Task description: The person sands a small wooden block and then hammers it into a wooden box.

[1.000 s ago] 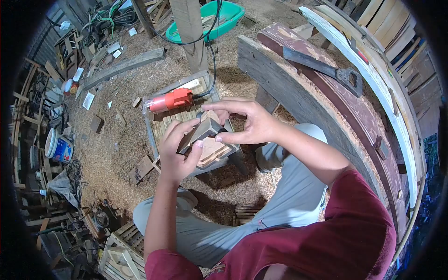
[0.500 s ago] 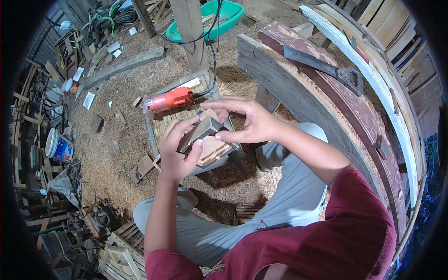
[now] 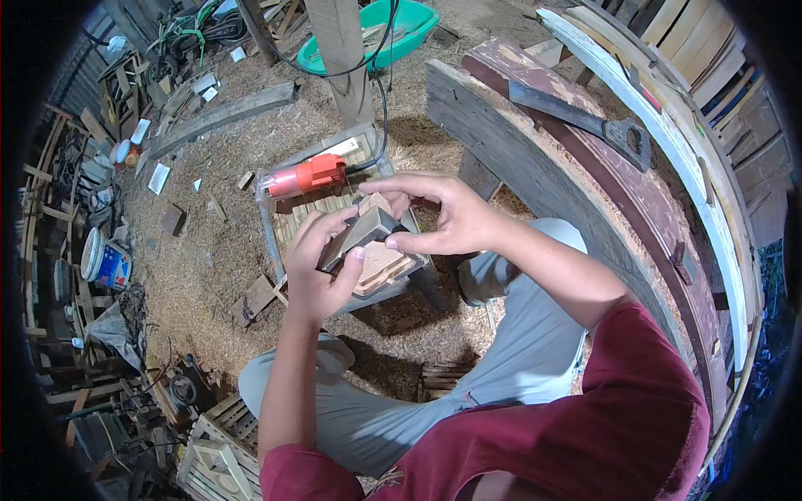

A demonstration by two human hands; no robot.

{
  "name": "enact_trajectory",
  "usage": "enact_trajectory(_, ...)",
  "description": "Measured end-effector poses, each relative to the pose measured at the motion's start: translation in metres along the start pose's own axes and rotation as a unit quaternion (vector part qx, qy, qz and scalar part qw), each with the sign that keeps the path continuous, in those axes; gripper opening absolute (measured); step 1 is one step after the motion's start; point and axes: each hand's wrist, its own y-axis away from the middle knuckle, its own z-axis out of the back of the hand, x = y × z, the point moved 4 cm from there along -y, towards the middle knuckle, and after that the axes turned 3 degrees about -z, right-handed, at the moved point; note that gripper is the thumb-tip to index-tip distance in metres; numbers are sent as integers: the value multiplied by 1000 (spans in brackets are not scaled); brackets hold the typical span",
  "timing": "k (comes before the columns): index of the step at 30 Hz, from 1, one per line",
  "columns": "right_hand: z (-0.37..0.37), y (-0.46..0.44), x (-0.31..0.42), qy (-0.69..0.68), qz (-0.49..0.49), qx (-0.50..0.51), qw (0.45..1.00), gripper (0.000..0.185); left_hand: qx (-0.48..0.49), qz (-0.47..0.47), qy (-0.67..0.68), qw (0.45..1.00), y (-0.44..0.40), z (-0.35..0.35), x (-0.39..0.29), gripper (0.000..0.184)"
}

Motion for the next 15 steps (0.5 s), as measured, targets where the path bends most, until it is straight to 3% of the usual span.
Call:
enact_trajectory(10,2,0,0,-3,-4,6,1000,68,-1,-2,-1,1000,-1,-1,-1,46)
enact_trajectory(15,1,1,-4,-75,-49,-9,996,70,-1,-1,-1,1000,0,-1,1,47)
